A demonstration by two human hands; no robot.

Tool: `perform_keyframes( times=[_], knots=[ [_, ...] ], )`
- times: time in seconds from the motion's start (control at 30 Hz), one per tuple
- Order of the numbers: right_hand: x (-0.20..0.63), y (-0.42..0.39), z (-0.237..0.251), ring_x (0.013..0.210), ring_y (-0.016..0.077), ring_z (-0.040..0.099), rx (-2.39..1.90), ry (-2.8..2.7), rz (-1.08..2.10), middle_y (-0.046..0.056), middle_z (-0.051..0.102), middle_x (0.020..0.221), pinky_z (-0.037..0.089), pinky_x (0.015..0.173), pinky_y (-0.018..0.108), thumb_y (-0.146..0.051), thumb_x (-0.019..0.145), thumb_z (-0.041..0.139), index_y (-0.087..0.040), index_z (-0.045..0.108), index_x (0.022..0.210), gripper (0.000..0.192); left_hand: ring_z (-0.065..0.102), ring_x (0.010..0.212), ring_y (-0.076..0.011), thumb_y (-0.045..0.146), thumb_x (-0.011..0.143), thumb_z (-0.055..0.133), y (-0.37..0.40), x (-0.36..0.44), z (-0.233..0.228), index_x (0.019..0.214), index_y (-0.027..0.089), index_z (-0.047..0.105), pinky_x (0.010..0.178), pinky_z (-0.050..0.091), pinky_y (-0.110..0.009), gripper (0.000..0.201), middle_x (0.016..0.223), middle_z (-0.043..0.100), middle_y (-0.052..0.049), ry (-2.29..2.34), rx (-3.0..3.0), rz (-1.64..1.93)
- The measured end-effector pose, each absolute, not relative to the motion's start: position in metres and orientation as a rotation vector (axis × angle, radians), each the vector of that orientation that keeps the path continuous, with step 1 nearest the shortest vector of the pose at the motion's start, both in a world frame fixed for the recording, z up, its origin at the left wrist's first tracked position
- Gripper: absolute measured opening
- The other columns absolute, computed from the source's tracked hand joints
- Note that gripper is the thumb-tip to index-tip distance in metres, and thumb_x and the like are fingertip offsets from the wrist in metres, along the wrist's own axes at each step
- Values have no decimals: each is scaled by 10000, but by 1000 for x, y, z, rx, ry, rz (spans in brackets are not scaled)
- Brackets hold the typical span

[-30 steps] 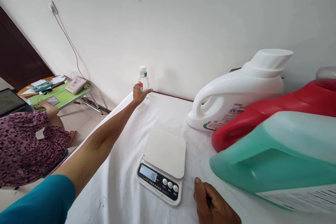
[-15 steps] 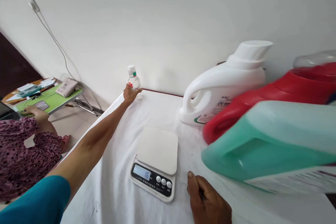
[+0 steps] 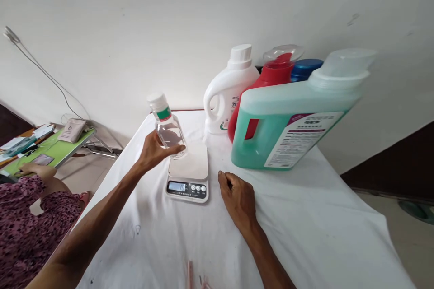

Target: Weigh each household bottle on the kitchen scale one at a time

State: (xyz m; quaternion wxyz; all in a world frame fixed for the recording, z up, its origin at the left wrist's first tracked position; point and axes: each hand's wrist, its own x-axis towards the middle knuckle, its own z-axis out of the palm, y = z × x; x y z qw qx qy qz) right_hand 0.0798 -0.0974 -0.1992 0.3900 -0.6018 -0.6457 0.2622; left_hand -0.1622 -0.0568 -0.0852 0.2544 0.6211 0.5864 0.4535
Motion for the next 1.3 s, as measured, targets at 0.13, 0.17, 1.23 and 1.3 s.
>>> perform_keyframes(
  times=[0.13,0.17,1.23,1.3],
  knots=[
    [80,-99,-197,547,156,426,-1519,-1640,652,-4,509,538,337,602,316,-557,958,419,-264,329,598,473,778,896,-248,349,639,985,-70,-139,-99,1086,190,692,757,589,-342,558,973,792,-64,1476,1674,1161],
    [80,-99,-197,549,156,423,-1515,-1639,648,-4,508,537,338,604,317,-546,955,423,-265,326,596,466,782,917,-254,351,642,985,-70,-136,-104,1100,192,690,766,589,-345,568,980,791,-64,1470,1673,1153],
    [79,-99,-196,515,149,430,-1539,-1652,661,-16,489,510,339,570,310,-500,991,447,-250,425,576,485,417,553,-128,728,949,551,-35,-199,-188,739,210,590,559,370,-291,561,616,469,25,1603,1280,1457],
    [79,-99,-196,513,147,418,-1541,-1651,658,-20,470,503,338,571,311,-495,993,447,-252,416,576,483,421,556,-126,697,960,550,-35,-201,-188,739,209,594,558,366,-287,538,621,482,25,1607,1301,1450]
  ],
)
